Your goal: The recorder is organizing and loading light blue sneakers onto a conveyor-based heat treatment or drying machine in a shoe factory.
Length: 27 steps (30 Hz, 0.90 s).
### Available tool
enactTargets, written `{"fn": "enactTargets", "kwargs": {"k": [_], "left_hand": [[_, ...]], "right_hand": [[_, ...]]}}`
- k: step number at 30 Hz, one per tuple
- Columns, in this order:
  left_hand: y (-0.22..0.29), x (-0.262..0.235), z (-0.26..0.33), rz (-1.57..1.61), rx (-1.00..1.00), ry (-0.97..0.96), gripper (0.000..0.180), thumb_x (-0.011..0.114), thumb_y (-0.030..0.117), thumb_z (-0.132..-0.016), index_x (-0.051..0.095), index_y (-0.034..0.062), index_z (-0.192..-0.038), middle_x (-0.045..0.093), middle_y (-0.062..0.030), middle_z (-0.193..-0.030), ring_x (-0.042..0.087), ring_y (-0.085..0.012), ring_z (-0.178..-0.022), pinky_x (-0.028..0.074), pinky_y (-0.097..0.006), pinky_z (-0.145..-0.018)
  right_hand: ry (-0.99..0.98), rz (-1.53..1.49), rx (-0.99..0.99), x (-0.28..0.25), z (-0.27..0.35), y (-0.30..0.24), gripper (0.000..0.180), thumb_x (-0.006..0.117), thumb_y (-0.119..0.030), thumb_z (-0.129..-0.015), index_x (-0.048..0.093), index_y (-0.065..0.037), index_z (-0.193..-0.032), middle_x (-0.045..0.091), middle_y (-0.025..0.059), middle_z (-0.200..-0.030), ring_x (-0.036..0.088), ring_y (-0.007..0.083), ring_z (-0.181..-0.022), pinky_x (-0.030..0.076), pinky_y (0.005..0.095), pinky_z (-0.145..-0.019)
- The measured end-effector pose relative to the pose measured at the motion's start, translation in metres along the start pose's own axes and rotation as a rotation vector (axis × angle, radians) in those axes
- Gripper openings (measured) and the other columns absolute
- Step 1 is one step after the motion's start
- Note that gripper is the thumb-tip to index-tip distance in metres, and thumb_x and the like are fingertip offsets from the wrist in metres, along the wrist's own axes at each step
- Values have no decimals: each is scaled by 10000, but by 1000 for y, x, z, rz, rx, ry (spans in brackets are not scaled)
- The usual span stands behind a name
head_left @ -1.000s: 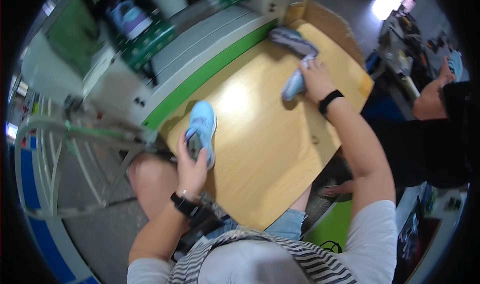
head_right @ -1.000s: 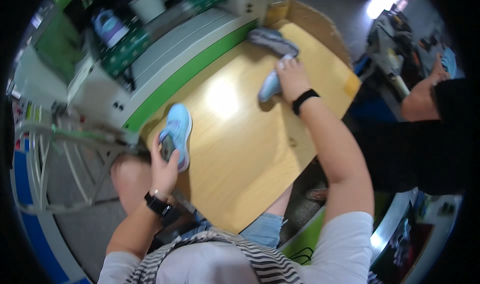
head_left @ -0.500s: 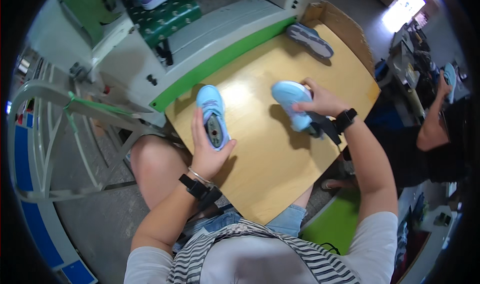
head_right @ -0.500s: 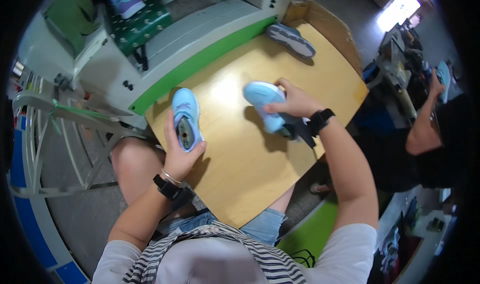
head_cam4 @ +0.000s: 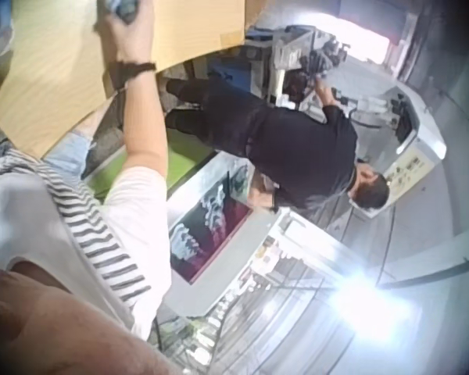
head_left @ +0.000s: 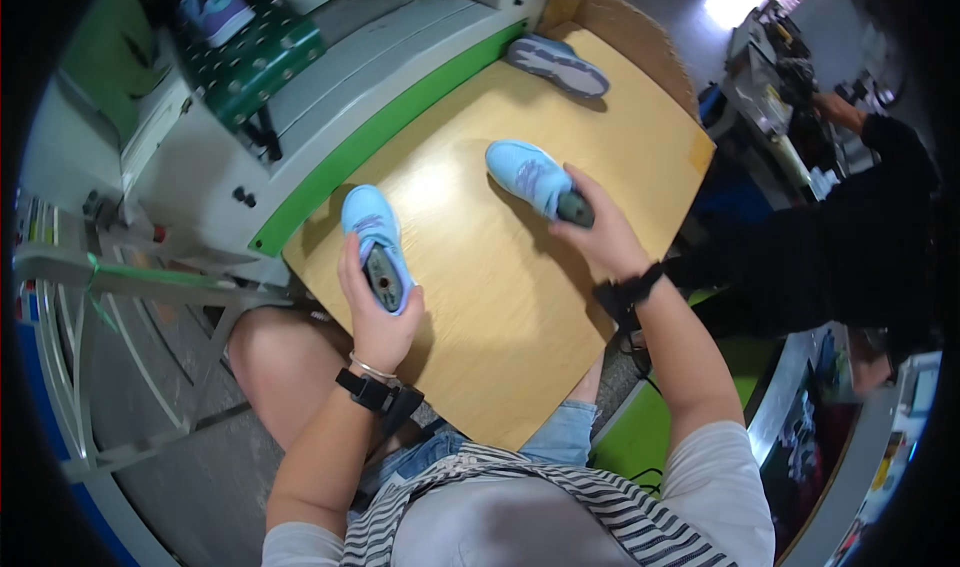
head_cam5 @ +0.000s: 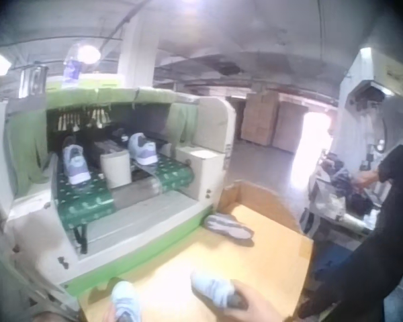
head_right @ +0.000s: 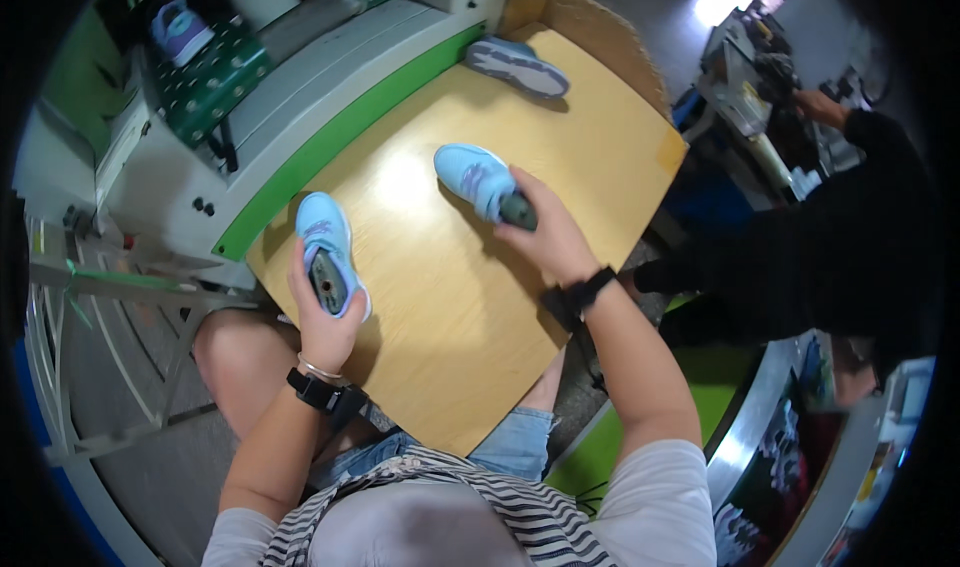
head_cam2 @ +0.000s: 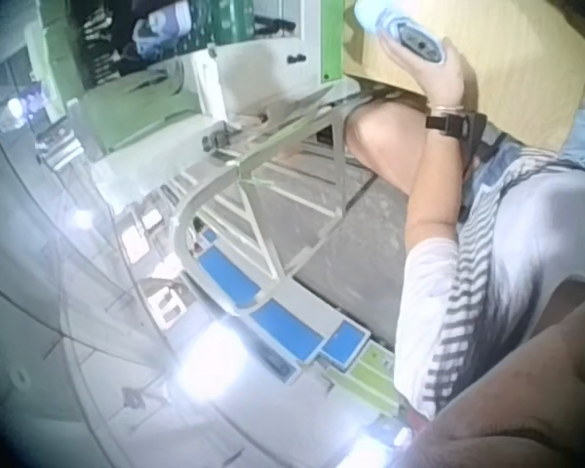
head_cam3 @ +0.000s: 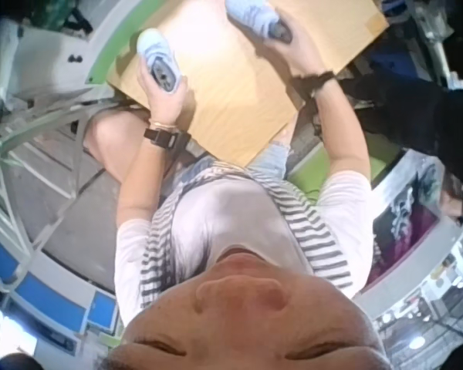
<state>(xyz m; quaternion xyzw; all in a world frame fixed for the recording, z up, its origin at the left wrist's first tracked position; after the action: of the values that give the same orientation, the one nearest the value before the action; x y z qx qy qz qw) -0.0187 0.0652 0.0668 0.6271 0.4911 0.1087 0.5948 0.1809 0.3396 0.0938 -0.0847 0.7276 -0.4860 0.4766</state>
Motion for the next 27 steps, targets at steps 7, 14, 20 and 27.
{"fn": "enactTargets", "kwargs": {"k": [7,14,20,27], "left_hand": [[1,2,-8,121,-60,65,916,685,28,-762,253,31,-1570,303,-196,-1532,347,-371,-1422,278,-462,-1191],[58,-35,-66,657,-196,113,873,698,8,-790,293,23,-1564,431,-137,-1474,478,-246,-1303,366,-362,-1126],[155,-95,-150,52,471,459,877,699,38,-773,304,27,-1556,384,-218,-1463,434,-345,-1349,320,-441,-1159],[111,-118,-254,-64,222,531,895,745,105,-799,282,7,-1558,296,-249,-1519,379,-392,-1382,332,-434,-1159]], "right_hand": [[211,-170,46,14,-3,19,925,847,-155,-782,342,-13,-1543,543,165,-1420,522,255,-1335,412,358,-1117],[384,-698,264,27,-40,22,714,796,-154,-841,442,-21,-1447,583,135,-1346,584,211,-1220,477,343,-1029],[397,-714,-270,-19,-151,-147,623,784,-194,-886,463,-25,-1393,610,111,-1240,603,160,-1113,519,302,-933],[615,-47,-341,-17,-314,-192,620,744,-247,-855,527,-44,-1399,622,220,-1280,631,366,-1124,491,413,-1009]]}}
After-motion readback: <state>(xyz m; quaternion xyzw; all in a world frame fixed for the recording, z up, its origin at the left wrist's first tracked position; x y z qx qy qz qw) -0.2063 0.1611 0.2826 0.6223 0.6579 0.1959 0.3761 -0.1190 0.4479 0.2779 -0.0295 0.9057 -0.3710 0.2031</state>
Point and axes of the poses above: each hand's wrist, its own z-axis away from the middle knuckle, its own x-axis out of the palm, y = z × x, the point moved 7 cm from there along -z, towards the middle knuckle
